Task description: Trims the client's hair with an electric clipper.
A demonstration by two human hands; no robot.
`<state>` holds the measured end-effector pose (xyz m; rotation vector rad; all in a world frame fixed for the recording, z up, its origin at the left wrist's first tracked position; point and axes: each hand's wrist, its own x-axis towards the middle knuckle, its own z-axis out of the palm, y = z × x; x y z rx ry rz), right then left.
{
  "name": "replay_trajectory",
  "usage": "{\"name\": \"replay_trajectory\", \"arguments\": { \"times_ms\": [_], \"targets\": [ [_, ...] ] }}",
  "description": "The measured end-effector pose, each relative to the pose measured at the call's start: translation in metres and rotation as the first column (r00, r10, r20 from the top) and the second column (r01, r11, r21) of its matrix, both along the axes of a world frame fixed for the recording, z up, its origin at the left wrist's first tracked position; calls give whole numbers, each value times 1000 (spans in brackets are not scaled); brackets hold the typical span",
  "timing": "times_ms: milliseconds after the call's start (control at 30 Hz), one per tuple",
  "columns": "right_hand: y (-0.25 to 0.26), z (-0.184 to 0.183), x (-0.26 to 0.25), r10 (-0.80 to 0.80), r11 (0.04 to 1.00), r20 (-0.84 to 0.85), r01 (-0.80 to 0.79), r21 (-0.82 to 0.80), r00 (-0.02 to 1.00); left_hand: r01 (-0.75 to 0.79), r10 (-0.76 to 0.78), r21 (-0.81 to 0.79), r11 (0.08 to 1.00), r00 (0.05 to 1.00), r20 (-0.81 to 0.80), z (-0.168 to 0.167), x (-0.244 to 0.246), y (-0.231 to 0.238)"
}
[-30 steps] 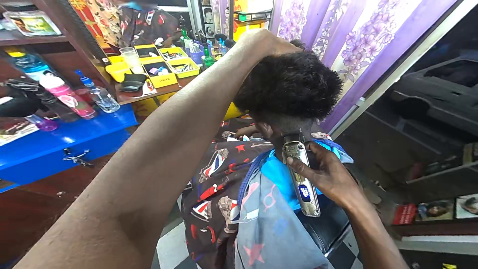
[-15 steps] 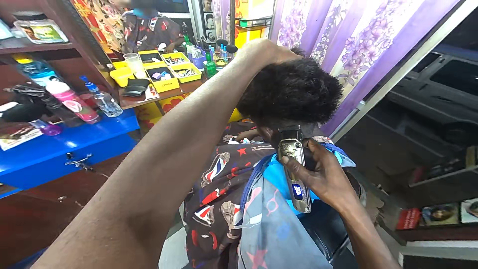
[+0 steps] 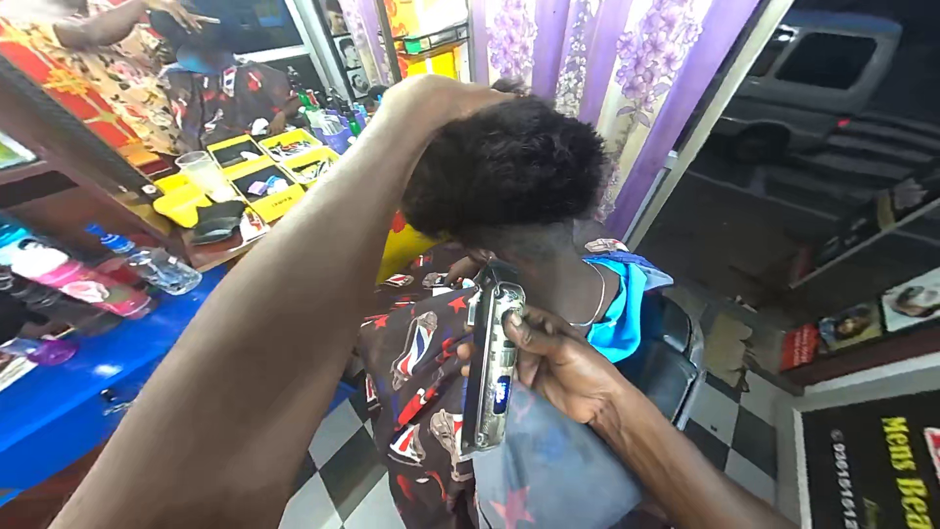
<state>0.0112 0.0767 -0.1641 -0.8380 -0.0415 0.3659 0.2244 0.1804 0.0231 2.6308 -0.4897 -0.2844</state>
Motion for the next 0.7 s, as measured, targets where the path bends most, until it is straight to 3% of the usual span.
{"name": "replay_trajectory", "arguments": {
  "times_ms": [300,533,700],
  "targets": [
    [-5,-6,8,-14,993,34,10,116,999,-62,59,48,997,996,60,6,-19,-1],
    [-12,-8,7,-45,997,114,38,65,992,-68,68,13,998,997,31,2,-10,-2],
    [-15,-10,6,41,998,-11,-40,39,999,-124,120,36,992,988,97,2,-11,-2]
  ]
}}
